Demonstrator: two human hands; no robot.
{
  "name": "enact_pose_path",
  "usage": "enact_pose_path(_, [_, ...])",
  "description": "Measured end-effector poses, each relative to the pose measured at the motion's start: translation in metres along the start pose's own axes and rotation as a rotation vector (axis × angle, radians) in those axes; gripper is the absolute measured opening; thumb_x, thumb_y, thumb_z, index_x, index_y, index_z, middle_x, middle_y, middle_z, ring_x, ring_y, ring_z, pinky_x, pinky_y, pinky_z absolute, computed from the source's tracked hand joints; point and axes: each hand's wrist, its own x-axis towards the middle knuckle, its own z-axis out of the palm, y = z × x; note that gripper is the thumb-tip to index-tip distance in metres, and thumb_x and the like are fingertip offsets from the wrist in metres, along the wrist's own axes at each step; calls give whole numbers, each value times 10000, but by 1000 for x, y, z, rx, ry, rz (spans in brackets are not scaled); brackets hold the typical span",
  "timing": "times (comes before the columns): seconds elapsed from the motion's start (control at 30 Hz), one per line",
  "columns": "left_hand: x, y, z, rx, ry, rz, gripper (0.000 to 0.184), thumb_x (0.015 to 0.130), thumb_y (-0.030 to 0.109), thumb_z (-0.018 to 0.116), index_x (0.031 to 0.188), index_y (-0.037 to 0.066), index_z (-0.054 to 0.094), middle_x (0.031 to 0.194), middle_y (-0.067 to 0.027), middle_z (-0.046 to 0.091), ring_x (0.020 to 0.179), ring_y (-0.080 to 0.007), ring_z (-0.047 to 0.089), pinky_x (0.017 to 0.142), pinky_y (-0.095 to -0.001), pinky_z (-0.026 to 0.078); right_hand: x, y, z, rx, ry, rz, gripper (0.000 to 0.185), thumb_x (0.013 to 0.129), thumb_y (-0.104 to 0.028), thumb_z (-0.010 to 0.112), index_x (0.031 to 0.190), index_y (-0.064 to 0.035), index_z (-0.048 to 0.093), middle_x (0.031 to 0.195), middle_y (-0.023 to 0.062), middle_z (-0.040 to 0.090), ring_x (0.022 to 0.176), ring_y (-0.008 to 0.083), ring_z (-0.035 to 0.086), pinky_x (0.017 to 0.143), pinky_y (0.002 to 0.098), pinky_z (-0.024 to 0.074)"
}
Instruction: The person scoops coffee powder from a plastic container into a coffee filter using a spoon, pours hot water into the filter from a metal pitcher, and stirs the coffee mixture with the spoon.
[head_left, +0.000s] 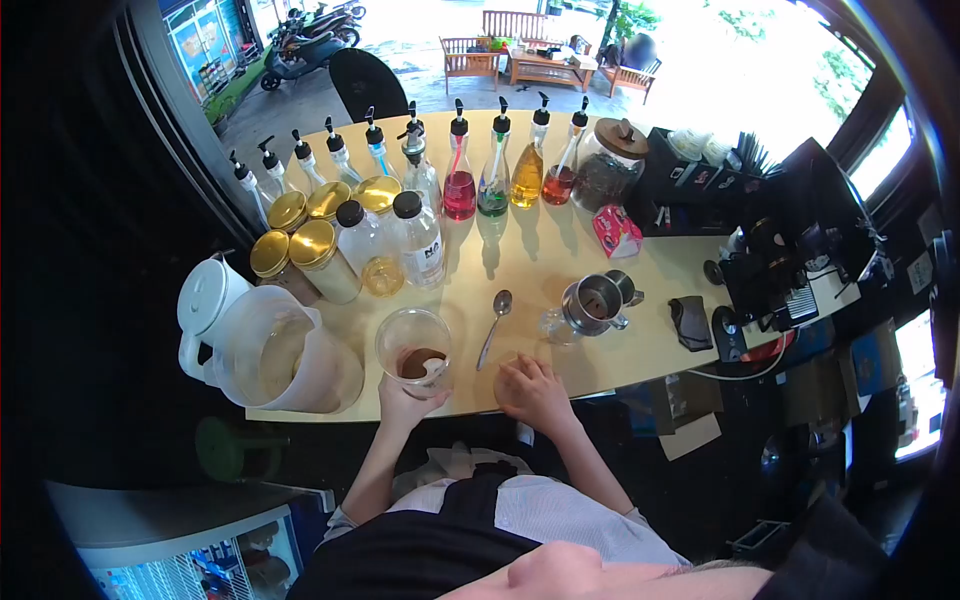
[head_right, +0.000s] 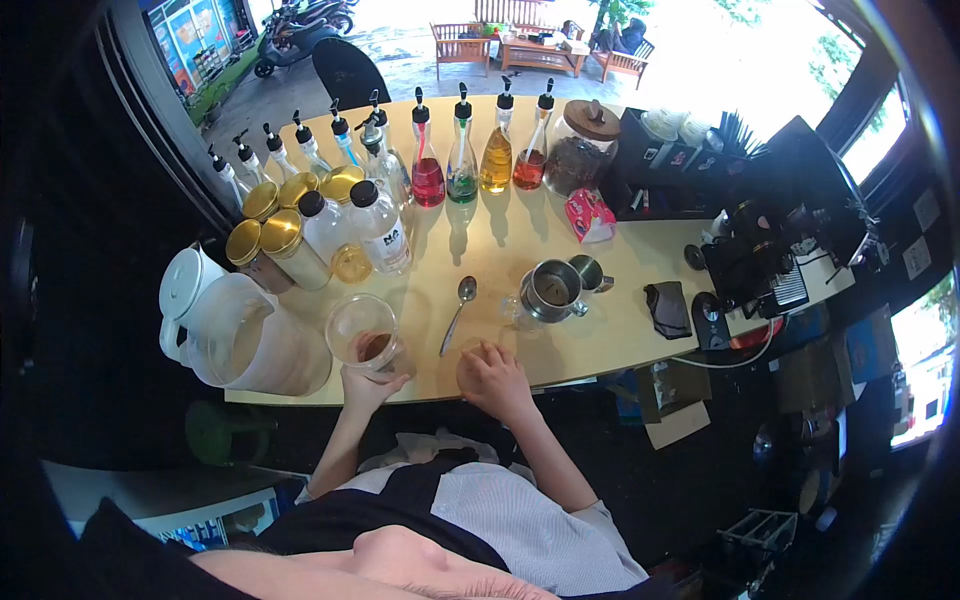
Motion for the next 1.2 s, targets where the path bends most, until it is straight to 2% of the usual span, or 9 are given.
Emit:
enact_pose_path(0.2, [3, -12, -4, -9, -78, -63, 984, 546, 271, 935, 1320, -39, 412, 1225, -167, 580, 1151, -265, 584, 1009, -368, 456, 8, -14, -12, 122, 64, 91, 678, 722, -305, 755, 1340, -137, 535, 1393, 200, 461, 1313, 383, 421, 1070, 475, 375])
enact_pose_path(0.27, [3, -14, -3, 14, -91, -55, 976, 547, 265, 933, 1320, -35, 419, 1226, -159, 586, 1148, -262, 587, 1005, -365, 459, 17, -33, -35, 530, 411, -2, 705, 708, -267, 776, 1353, -123, 529, 1418, 203, 456, 1297, 375, 454, 1059, 462, 388])
enact_pose_path(0.37, [5, -11, 1, -6, -119, -74, 945, 533, 259, 936, 1298, -27, 461, 1217, -159, 603, 1146, -266, 594, 989, -366, 472, 34, -59, -70, 703, 467, -219, 718, 694, -242, 803, 1351, -118, 544, 1450, 208, 435, 1285, 379, 470, 1045, 459, 402])
enact_pose_path(0.53, [4, -18, 9, -209, -152, -132, 914, 505, 216, 936, 1277, -17, 504, 1201, -155, 624, 1133, -263, 607, 960, -365, 490, 67, -90, -79, 486, 337, -481, 640, 715, -296, 796, 1315, -199, 599, 1481, 196, 407, 1241, 378, 492, 1023, 457, 427])
enact_pose_path(0.7, [7, -22, 8, 45, -302, -90, 918, 468, 146, 929, 1283, 44, 520, 1193, -121, 646, 1108, -269, 629, 905, -383, 517, 86, -108, -80, 272, 258, -636, 593, 673, -317, 809, 1243, -248, 660, 1430, 143, 493, 1159, 375, 546, 981, 454, 460])
enact_pose_path(0.83, [8, -36, 9, -47, -330, -133, 926, 470, 123, 927, 1294, 57, 509, 1197, -119, 645, 1113, -273, 628, 896, -388, 522, 91, -118, -83, 202, 280, -637, 574, 654, -344, 812, 1203, -248, 676, 1394, 128, 531, 1123, 362, 563, 955, 447, 477])
enact_pose_path(1.03, [16, 2, 7, -388, -251, -446, 909, 497, 122, 922, 1300, 56, 501, 1190, -118, 647, 1104, -267, 631, 898, -380, 519, 86, -127, -82, 69, 288, -497, 544, 645, -342, 811, 1165, -246, 686, 1339, 124, 578, 1058, 337, 577, 933, 439, 492])
enact_pose_path(1.1, [11, -14, 6, -108, -281, -120, 892, 514, 147, 924, 1297, 55, 505, 1187, -114, 650, 1080, -261, 643, 881, -374, 526, 90, -118, -87, 149, 230, -577, 538, 642, -345, 811, 1159, -251, 697, 1333, 125, 583, 1054, 330, 569, 937, 438, 491])
enact_pose_path(1.2, [8, -18, 8, -52, -311, -135, 887, 516, 160, 927, 1293, 57, 510, 1178, -109, 655, 1075, -247, 646, 863, -368, 533, 95, -110, -96, 196, 128, -618, 537, 634, -347, 816, 1152, -254, 710, 1340, 128, 575, 1049, 329, 561, 947, 433, 485])
